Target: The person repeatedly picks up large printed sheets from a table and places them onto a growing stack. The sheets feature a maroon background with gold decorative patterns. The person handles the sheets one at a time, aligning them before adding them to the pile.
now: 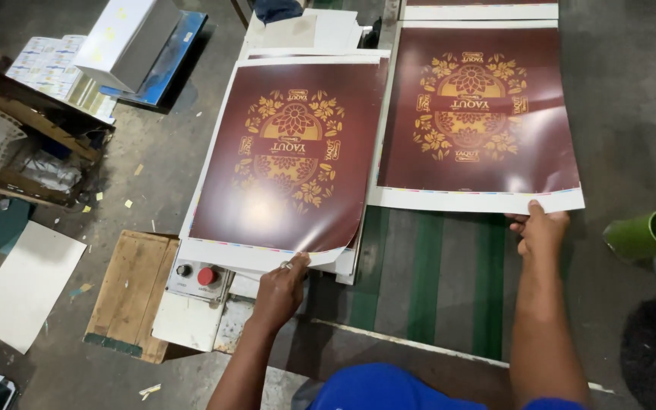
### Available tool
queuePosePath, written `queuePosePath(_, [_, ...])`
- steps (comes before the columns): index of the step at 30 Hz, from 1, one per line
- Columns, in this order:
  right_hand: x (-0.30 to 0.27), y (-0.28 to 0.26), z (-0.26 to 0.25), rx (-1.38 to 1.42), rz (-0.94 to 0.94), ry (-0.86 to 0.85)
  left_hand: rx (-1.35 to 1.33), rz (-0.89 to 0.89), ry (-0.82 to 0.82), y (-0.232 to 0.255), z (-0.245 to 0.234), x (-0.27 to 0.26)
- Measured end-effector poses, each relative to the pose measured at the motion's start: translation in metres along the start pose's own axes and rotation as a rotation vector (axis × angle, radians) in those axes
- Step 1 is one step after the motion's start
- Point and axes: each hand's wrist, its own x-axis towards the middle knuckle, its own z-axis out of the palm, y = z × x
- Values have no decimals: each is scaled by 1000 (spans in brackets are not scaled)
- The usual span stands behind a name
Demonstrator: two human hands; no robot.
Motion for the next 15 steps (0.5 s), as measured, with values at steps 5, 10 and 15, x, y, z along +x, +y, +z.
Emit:
queuePosePath(5, [13,0,4,4,29,25,-4,-80,-29,4,0,0])
queuePosePath(10, [93,24,16,67,92,32,-12,-67,5,7,-1,2])
queuePosePath(15, [146,28,27,153,207,-120,46,-107,-44,-3,7,-3])
